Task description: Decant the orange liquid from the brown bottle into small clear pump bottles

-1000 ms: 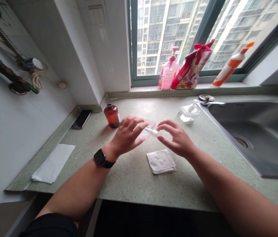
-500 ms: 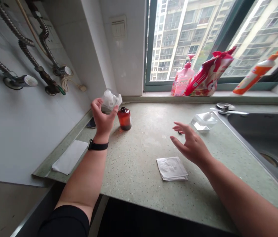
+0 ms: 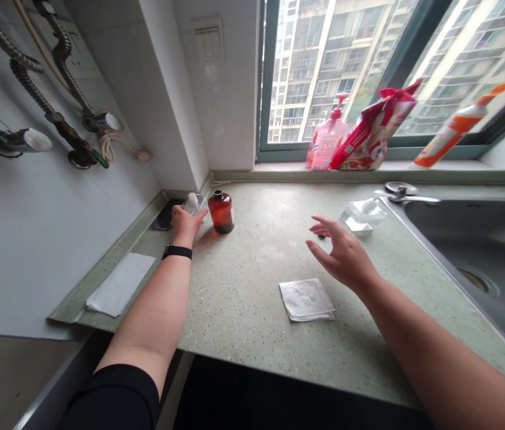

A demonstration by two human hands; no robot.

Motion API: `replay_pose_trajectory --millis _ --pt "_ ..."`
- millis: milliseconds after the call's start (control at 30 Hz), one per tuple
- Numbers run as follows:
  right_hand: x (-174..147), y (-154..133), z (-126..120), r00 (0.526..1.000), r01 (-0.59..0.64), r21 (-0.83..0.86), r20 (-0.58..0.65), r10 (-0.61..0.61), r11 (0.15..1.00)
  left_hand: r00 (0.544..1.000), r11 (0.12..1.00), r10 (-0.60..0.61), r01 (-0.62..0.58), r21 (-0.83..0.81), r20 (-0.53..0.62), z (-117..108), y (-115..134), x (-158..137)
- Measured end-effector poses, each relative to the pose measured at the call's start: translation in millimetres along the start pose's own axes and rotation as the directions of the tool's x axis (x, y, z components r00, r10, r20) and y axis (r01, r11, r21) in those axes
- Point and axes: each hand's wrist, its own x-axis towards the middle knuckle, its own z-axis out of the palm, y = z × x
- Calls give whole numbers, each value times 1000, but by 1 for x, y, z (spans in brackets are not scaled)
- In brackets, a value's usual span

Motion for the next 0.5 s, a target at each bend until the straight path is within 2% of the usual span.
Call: replay_pose_trajectory --millis 167,233,300,367,500 --pt "0 3 1 1000 10 -5 -6 -10 1000 1000 999 17 -17 36 9 -1 2 0" --pt "2 7 -2 998 -13 28 -63 15 1000 999 999 31 -32 40 16 -3 4 -1" --pt "6 14 -8 982 -42 79 -179 56 996 999 999 41 -41 29 25 -7 7 -1" --pt "11 24 -18 937 -66 110 -334 99 992 999 999 52 -52 0 4 -12 12 -1" --pt "20 58 -43 798 -138 111 -576 177 984 968 986 161 -167 -15 -192 -24 24 -1"
